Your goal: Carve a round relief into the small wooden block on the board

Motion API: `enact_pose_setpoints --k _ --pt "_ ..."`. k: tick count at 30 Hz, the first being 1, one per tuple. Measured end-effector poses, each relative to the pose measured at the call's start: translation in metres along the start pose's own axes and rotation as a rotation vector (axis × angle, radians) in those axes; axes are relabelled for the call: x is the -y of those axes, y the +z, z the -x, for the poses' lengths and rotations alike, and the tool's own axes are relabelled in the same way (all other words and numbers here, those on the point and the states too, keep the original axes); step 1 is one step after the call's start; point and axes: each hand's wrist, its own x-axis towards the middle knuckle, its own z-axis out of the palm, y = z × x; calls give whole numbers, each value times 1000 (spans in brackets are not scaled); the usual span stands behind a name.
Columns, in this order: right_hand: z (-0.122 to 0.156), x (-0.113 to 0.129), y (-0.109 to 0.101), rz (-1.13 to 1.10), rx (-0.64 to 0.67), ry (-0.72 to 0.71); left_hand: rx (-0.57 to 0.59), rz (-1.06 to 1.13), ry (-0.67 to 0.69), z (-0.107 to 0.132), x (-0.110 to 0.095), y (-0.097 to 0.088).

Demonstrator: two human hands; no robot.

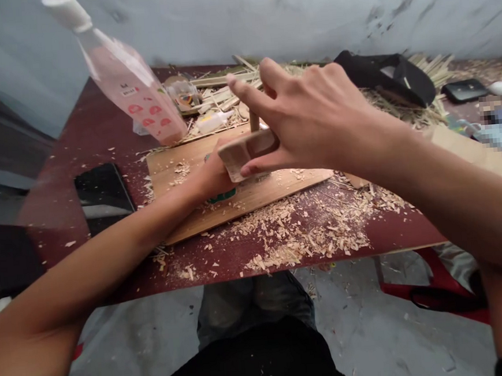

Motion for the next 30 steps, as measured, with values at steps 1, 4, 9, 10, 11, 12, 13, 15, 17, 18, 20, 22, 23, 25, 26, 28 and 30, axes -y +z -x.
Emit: enact_pose_setpoints --k 1,4,9,10,11,12,13,15,17,18,20,22,23,25,26,28,30 --pt "2 3 3 -2 -18 18 7 61 14 0 1 1" --pt "13 7 19 20 -125 0 2 167 43 0 5 3" --pt "28 -4 36 203 -557 -270 -48 149 60 0 7 6" --pt "27 -7 33 155 -634 -242 -53 139 87 -1 6 7" --pt "24 -8 27 90 -683 -157 -53 123 116 -1 4 7" --pt "19 -9 19 32 -694 -40 -50 102 141 -2 1 7" --pt "14 -8 10 -2 -664 78 -48 78 162 -3 -2 7" --pt "4 -2 -8 -26 -488 202 -40 41 173 -4 -8 6" --pt "-2 4 -20 -57 -270 152 -31 18 159 -4 -13 4" --pt "-3 6 -24 -91 -185 126 -17 12 145 -3 -14 3" --pt "0 5 -26 -137 -80 53 11 0 121 -3 -16 2" --pt "5 -2 -23 -111 -17 -34 30 2 110 -3 -16 1" --pt "8 -7 -21 -86 4 -66 31 13 111 -3 -15 2" --pt "10 -15 -16 -58 11 -103 17 32 122 -2 -13 3" --pt "9 -17 -14 -66 -2 -107 8 34 128 -2 -11 4" --pt "7 -18 -10 -125 -24 -115 -16 22 139 -3 -9 6" --pt "5 -14 -5 -210 -45 -109 -28 16 149 -3 -7 7"
